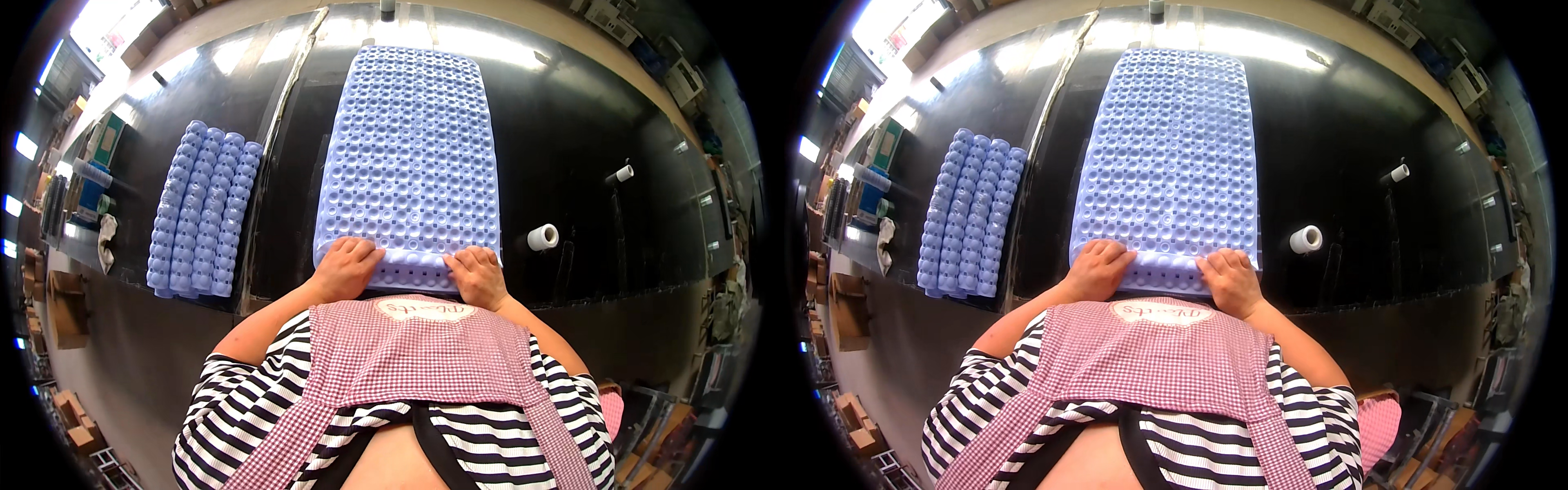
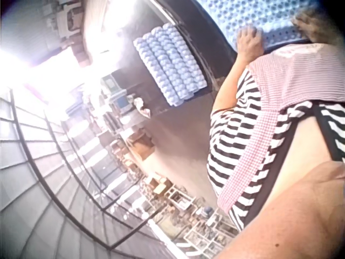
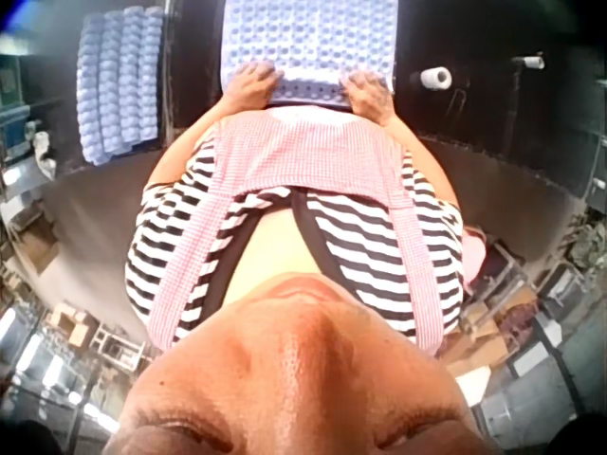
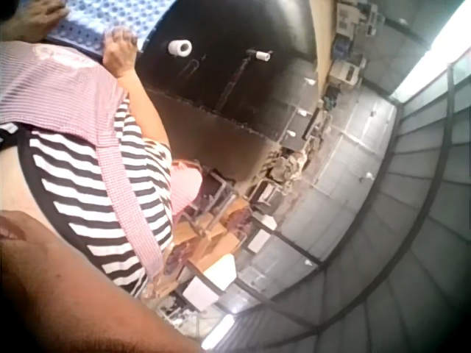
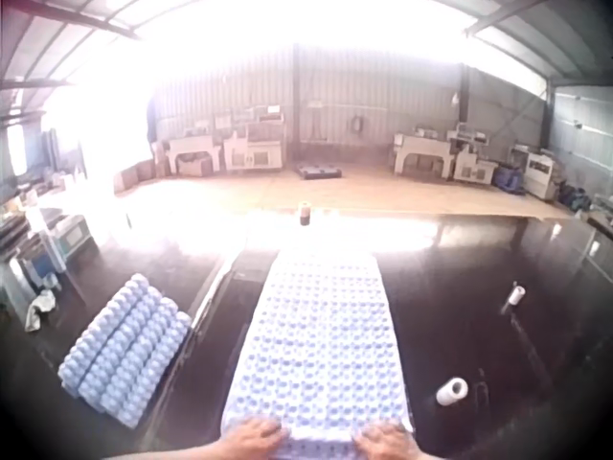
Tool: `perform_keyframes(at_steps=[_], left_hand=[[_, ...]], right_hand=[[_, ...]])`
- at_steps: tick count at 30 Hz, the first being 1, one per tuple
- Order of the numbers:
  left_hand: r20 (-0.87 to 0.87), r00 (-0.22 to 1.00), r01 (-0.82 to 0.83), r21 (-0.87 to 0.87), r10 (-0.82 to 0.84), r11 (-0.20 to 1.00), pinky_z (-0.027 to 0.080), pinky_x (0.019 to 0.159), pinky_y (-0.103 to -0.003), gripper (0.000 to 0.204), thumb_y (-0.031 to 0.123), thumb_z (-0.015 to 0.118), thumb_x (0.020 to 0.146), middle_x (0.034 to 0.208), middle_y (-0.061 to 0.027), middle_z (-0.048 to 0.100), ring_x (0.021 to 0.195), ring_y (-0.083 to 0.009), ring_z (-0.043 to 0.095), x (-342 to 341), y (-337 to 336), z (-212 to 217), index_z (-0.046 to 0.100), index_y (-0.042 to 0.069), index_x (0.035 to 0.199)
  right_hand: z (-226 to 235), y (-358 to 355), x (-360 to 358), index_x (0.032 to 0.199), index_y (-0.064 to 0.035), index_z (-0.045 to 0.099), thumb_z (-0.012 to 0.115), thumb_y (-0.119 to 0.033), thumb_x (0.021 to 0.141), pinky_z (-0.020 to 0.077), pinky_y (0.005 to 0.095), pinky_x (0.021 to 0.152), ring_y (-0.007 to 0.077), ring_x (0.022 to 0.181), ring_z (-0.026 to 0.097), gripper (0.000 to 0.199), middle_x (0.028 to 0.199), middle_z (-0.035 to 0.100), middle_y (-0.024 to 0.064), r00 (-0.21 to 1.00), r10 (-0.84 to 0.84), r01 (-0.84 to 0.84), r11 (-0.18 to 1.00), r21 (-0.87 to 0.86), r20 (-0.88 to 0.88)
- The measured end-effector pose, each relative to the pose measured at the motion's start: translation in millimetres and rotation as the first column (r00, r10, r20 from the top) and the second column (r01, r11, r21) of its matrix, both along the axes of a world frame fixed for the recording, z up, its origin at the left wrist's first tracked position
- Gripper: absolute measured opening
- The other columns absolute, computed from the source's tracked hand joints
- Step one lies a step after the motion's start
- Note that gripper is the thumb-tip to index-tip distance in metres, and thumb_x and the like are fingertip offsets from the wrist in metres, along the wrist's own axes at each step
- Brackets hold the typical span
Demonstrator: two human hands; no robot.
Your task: The person rolls up several blue dimpled foam mats by hand on a dark table, occasionally using a white tape roll to secure the ends.
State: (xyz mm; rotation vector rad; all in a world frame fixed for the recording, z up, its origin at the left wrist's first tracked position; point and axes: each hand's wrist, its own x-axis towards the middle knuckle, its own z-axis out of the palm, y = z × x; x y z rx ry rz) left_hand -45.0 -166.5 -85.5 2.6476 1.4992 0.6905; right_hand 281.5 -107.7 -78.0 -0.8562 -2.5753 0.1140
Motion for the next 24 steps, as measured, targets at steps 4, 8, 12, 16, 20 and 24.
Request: perform_keyframes(at_steps=[4, 8, 12, 16, 20, 24], left_hand=[[0.015, 0.998, -0.053, -0.029, 0.054, 0.998, 0.044, 0.098, -0.043, 0.044, 0.007, 0.065, 0.084, 0.117, -0.0042, 0.062, 0.108, -0.0273, 0.060, -7, -6, -5, 0.069, 0.015, 0.127], [0.086, 0.991, -0.092, -0.088, 0.099, 0.992, 0.044, 0.094, -0.044, 0.043, 0.005, 0.065, 0.083, 0.112, -0.0016, 0.064, 0.105, -0.0263, 0.060, -7, -6, -8, 0.070, 0.017, 0.123], [0.137, 0.975, -0.134, -0.251, 0.172, 0.959, 0.047, 0.088, -0.041, 0.029, 0.002, 0.067, 0.086, 0.101, -0.0050, 0.067, 0.098, -0.0279, 0.063, -7, 12, 7, 0.074, 0.015, 0.111], [0.277, 0.891, -0.178, -0.515, 0.359, 0.839, 0.053, 0.082, -0.044, 0.020, 0.006, 0.070, 0.089, 0.106, -0.0091, 0.066, 0.094, -0.0325, 0.066, -9, 31, 20, 0.073, 0.013, 0.107], [0.155, 0.957, -0.169, -0.389, 0.245, 0.906, 0.055, 0.079, -0.045, 0.008, 0.010, 0.071, 0.088, 0.121, -0.0098, 0.062, 0.095, -0.0340, 0.068, -12, 32, 7, 0.069, 0.013, 0.096], [0.069, 0.989, -0.123, -0.129, 0.132, 0.984, 0.053, 0.087, -0.043, 0.013, 0.014, 0.076, 0.086, 0.119, -0.0097, 0.062, 0.106, -0.0324, 0.064, -15, 26, 8, 0.072, 0.014, 0.099]], right_hand=[[-15, -6, 4, 0.116, -0.0078, 0.073, 0.058, -0.012, 0.090, 0.0385, 0.0396, 0.101, 0.0232, 0.110, 0.059, 0.030, 0.108, 0.067, 0.0038, 0.997, -0.058, 0.055, 0.996, 0.066, 0.052], [-10, -8, -4, 0.110, -0.0094, 0.074, 0.062, -0.009, 0.087, 0.0422, 0.0393, 0.098, 0.0243, 0.106, 0.061, 0.026, 0.102, 0.068, 0.0029, 0.992, -0.116, 0.120, 0.990, 0.071, -0.051], [-6, 5, -2, 0.106, -0.0098, 0.074, 0.069, -0.004, 0.085, 0.0499, 0.0382, 0.082, 0.0270, 0.096, 0.064, 0.022, 0.098, 0.069, 0.0067, 0.969, -0.210, 0.172, 0.953, -0.250, -0.133], [7, 25, -6, 0.101, -0.0097, 0.074, 0.076, -0.007, 0.085, 0.0539, 0.0383, 0.071, 0.0278, 0.081, 0.067, 0.017, 0.093, 0.068, 0.0076, 0.910, -0.380, 0.229, 0.793, -0.565, -0.165], [5, 29, -6, 0.100, -0.0097, 0.075, 0.079, -0.010, 0.084, 0.0548, 0.0365, 0.067, 0.0267, 0.080, 0.068, 0.017, 0.111, 0.066, 0.0093, 0.944, -0.287, 0.221, 0.916, -0.334, -0.164], [7, 30, -3, 0.100, -0.0090, 0.076, 0.081, -0.015, 0.082, 0.0547, 0.0354, 0.074, 0.0261, 0.093, 0.067, 0.020, 0.120, 0.063, 0.0091, 0.981, -0.178, 0.167, 0.977, -0.136, -0.078]])
